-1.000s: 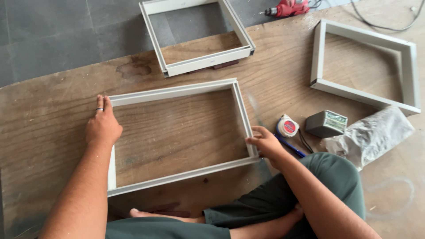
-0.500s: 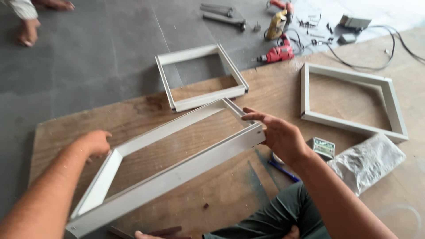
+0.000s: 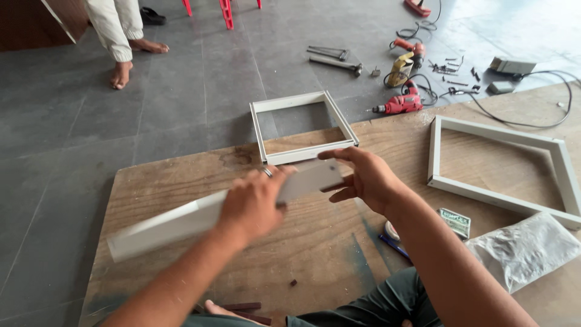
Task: The person measures and marks a white rectangular frame using a tape measure and pen, then assembles multiple frames by fitting pieces together and aligning them on a wooden board. They handle the frames by hand, occasionally lifting and repositioning them.
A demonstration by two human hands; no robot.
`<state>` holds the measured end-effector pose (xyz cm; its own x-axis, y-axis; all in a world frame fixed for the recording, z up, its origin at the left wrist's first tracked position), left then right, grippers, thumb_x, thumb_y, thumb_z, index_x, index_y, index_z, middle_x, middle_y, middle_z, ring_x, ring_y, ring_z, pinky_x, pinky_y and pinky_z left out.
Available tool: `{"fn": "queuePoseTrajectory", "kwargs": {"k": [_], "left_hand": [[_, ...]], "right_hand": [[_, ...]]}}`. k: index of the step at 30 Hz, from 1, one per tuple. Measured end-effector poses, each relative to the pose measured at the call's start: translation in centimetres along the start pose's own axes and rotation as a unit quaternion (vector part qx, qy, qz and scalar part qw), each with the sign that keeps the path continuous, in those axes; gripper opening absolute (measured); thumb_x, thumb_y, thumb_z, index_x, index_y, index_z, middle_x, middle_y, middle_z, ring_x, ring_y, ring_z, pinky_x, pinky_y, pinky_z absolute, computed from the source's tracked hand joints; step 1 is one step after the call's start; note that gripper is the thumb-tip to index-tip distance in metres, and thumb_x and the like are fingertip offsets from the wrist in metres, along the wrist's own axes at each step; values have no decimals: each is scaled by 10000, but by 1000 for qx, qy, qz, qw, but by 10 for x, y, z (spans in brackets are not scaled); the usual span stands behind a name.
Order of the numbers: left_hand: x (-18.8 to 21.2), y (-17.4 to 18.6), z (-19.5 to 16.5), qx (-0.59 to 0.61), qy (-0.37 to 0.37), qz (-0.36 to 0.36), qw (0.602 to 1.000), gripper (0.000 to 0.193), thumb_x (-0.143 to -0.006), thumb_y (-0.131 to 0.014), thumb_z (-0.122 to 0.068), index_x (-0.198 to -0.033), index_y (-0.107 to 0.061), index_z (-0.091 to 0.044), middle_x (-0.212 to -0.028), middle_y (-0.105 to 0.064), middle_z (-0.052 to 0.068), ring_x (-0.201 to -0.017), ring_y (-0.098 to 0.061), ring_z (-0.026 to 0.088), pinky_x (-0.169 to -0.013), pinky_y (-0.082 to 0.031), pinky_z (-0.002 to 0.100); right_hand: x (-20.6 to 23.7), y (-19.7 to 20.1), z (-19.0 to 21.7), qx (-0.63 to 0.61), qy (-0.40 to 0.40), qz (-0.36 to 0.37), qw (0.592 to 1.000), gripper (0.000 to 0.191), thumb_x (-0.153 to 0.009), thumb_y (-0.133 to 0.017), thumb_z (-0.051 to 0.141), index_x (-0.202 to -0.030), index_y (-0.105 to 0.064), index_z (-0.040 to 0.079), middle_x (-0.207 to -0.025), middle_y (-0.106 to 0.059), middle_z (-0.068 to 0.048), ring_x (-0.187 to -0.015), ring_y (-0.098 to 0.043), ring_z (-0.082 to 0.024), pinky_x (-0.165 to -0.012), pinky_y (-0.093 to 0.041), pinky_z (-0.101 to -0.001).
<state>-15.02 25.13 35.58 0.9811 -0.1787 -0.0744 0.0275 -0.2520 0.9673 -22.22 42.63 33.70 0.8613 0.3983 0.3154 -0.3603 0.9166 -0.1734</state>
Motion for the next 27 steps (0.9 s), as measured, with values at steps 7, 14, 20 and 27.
{"fn": "queuePoseTrajectory", "kwargs": {"k": [7, 14, 20, 27], "left_hand": [[-25, 72, 51, 87, -60, -115, 988, 525, -688, -538, 21, -1170, -682, -130, -1120, -729, 100, -1105, -639, 345, -957, -497, 487], [-9, 82, 42, 40, -98, -97, 990, 404, -731, -670, -121, -1133, -644, -140, -1097, -726, 86, -1119, -651, 310, -998, -465, 484], [1, 89, 23, 100, -138, -72, 983, 539, -755, -762, -279, -1256, -588, -183, -1141, -715, 39, -1119, -635, 262, -1046, -395, 479], [-7, 76, 13, 85, -158, -75, 981, 615, -824, -735, -594, -1276, -583, -205, -1167, -701, -12, -1164, -624, 206, -1085, -360, 471]], "right_hand": [[13, -45, 26, 413, 224, -54, 881, 563, -841, -731, 486, -1247, -645, 105, -967, -702, -113, -780, -685, -253, -653, -501, -383], [31, -101, 22, 232, 401, -39, 885, 493, -802, -807, 236, -1185, -597, 7, -921, -746, -103, -839, -726, -165, -757, -563, -322], [20, -106, 14, 225, 374, -70, 897, 400, -795, -761, 151, -1139, -615, 9, -834, -744, -122, -727, -718, -177, -684, -568, -310], [25, -95, 11, 232, 407, -108, 877, 381, -763, -758, 122, -1083, -591, 1, -816, -733, -128, -697, -731, -193, -650, -569, -322]]}}
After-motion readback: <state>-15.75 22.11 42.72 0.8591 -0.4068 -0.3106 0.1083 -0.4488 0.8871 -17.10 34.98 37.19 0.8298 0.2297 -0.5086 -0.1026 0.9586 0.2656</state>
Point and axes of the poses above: each hand's wrist, its own x-axis away from the middle knuckle, its own y-axis out of the back of the hand, z = x × y, the point moved 8 cm from there along -x, towards the middle knuckle
